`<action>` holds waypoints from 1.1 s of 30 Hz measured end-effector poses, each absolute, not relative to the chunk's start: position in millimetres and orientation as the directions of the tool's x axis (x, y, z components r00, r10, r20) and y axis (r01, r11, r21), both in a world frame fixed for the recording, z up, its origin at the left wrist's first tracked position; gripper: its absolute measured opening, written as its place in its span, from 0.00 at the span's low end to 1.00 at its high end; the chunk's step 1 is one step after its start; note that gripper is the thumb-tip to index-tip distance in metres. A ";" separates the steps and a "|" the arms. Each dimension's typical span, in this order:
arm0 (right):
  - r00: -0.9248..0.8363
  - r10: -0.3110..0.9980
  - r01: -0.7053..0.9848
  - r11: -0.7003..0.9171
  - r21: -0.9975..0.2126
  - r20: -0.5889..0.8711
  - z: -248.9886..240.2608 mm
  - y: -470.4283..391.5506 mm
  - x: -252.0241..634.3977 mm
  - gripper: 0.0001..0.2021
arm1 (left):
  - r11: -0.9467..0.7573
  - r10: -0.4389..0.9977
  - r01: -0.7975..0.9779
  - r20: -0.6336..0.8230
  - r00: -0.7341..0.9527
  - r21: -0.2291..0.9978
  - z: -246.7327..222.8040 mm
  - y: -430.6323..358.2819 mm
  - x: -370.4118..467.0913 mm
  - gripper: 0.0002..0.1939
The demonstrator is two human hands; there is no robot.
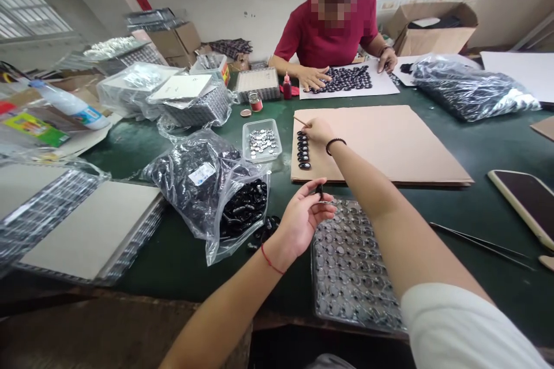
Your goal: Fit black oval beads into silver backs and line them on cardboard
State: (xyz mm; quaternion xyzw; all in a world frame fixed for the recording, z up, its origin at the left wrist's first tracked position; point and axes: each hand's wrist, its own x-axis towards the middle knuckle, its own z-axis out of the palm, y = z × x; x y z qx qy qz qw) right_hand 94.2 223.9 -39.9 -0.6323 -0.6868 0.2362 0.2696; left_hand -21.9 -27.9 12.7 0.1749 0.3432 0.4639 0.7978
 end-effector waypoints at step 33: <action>-0.262 0.927 0.483 0.365 -0.796 0.267 9.1 2.8 173.8 0.17 | 0.171 0.970 -0.141 -0.141 0.200 0.975 6.5 -8.4 -19.4 0.12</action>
